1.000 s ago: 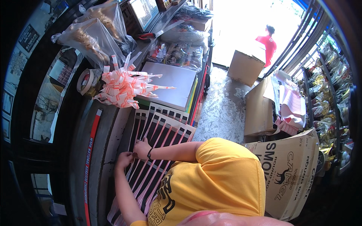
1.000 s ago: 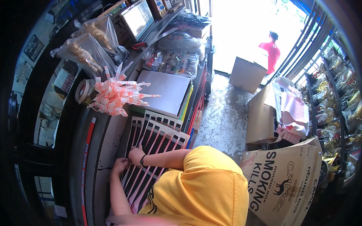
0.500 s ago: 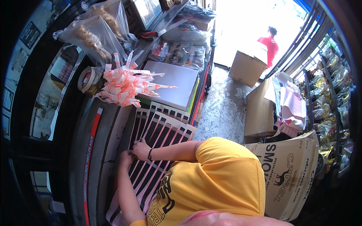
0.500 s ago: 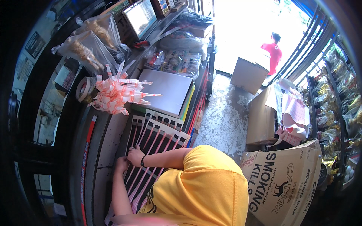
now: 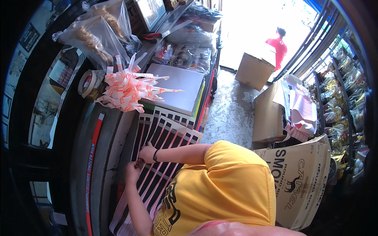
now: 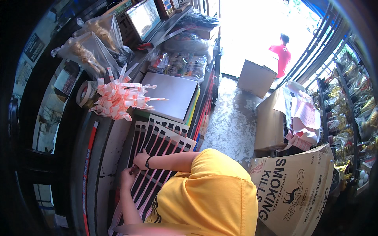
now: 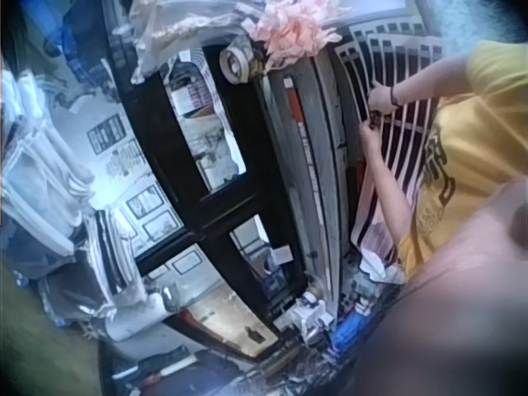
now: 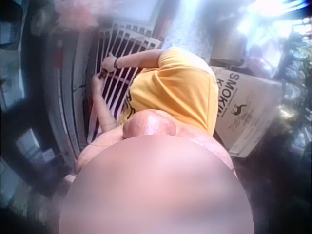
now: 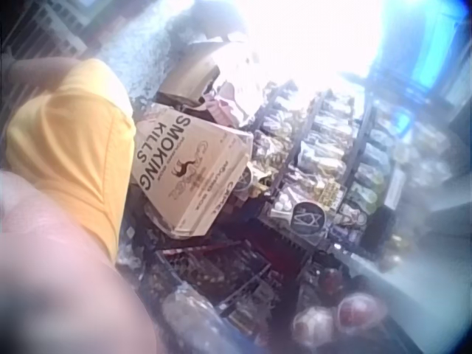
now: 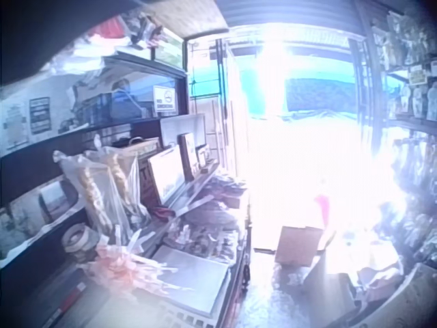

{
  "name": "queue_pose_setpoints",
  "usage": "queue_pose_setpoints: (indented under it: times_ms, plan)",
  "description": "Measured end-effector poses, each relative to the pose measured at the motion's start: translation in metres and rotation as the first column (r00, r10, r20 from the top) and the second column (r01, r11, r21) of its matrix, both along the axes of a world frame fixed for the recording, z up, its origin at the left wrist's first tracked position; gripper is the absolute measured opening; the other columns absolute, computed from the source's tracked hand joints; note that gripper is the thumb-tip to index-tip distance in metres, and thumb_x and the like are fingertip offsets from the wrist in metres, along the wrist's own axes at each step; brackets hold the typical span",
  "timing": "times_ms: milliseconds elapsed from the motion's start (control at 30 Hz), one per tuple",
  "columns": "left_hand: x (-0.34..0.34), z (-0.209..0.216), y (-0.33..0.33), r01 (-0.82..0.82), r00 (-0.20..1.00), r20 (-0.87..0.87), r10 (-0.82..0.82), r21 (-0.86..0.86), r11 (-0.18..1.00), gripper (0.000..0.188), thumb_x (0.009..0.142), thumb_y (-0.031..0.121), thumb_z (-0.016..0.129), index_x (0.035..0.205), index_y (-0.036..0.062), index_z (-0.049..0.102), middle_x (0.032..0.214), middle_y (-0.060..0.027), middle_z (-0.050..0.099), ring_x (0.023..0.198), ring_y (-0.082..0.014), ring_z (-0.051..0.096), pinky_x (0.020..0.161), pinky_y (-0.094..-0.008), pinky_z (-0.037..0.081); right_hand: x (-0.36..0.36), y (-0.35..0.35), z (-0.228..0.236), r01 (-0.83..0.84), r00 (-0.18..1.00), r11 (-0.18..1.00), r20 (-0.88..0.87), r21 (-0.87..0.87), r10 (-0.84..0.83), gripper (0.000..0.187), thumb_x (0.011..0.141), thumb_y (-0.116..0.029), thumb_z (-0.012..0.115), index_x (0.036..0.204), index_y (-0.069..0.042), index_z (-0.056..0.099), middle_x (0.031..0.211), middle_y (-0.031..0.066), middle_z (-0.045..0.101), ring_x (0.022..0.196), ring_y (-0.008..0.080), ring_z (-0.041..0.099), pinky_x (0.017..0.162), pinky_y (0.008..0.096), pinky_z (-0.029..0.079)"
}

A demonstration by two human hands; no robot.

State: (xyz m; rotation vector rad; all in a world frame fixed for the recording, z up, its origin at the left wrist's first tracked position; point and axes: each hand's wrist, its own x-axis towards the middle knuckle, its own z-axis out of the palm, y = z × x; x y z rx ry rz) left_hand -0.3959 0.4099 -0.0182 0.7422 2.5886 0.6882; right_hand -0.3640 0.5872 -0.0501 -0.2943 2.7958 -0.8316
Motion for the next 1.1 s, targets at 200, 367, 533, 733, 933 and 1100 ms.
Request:
queue_pose_setpoints:
  times_ms: [200,367,533,733,933,1100]
  plan:
    - [0.010,-0.021,0.004,-0.095,0.993,-0.061,0.105,0.146,0.985,0.019,0.079,0.014,0.075,0.086,-0.0030,0.070,0.080,-0.0184,0.067,0.076,-0.0310,0.066,0.072,-0.0383,0.049,-0.001,0.002,-0.009,0.038,0.998,0.998,-0.052,-0.054,-0.040,0.014,0.073,-0.018,0.068,0.086,-0.017,0.073,0.087,0.0047,0.069,0.097,0.0253,0.063,0.086,0.0551,0.036]
    - [0.018,-0.024,0.001,-0.094,0.955,-0.265,0.133,0.156,0.983,0.010,0.080,0.007,0.068,0.082,-0.0029,0.067,0.083,-0.0181,0.065,0.080,-0.0358,0.063,0.072,-0.0420,0.048,-0.003,0.001,-0.007,0.067,0.997,0.996,-0.020,-0.062,-0.068,0.012,0.075,-0.019,0.066,0.084,-0.015,0.073,0.085,0.0064,0.069,0.095,0.0262,0.063,0.087,0.0541,0.035]
    - [0.031,-0.018,0.004,-0.130,0.895,-0.411,0.176,0.137,0.982,0.007,0.080,0.005,0.065,0.081,-0.0022,0.065,0.086,-0.0184,0.064,0.083,-0.0374,0.062,0.073,-0.0445,0.048,-0.002,0.002,-0.004,0.087,0.996,0.993,0.026,-0.079,-0.085,0.014,0.075,-0.020,0.065,0.086,-0.015,0.073,0.084,0.0070,0.069,0.094,0.0265,0.063,0.088,0.0532,0.035]
    - [0.063,-0.026,0.017,-0.332,0.871,-0.318,0.375,0.184,0.925,0.018,0.085,0.016,0.069,0.084,-0.0011,0.062,0.081,-0.0173,0.063,0.080,-0.0362,0.061,0.071,-0.0446,0.047,0.002,0.000,-0.001,0.047,0.997,0.997,-0.063,-0.068,-0.051,0.015,0.075,-0.020,0.065,0.087,-0.016,0.074,0.085,0.0066,0.069,0.096,0.0262,0.063,0.087,0.0542,0.034]
    - [0.069,-0.049,0.018,-0.558,0.756,-0.232,0.612,0.259,0.788,0.027,0.086,0.021,0.072,0.086,-0.0043,0.063,0.085,-0.0209,0.066,0.079,-0.0370,0.064,0.071,-0.0439,0.051,-0.005,0.004,-0.013,-0.064,0.996,0.996,0.052,-0.062,0.067,0.025,0.078,-0.025,0.062,0.101,-0.021,0.073,0.099,0.0059,0.070,0.106,0.0259,0.061,0.092,0.0643,0.031]
    - [0.074,-0.067,0.014,-0.478,0.734,-0.274,0.622,0.442,0.759,0.026,0.083,0.020,0.073,0.096,-0.0015,0.065,0.091,-0.0206,0.064,0.084,-0.0365,0.062,0.075,-0.0430,0.049,-0.013,0.003,-0.032,-0.100,0.992,0.993,0.066,-0.058,0.104,0.031,0.079,-0.028,0.060,0.107,-0.019,0.072,0.103,0.0064,0.071,0.101,0.0252,0.064,0.086,0.0617,0.037]
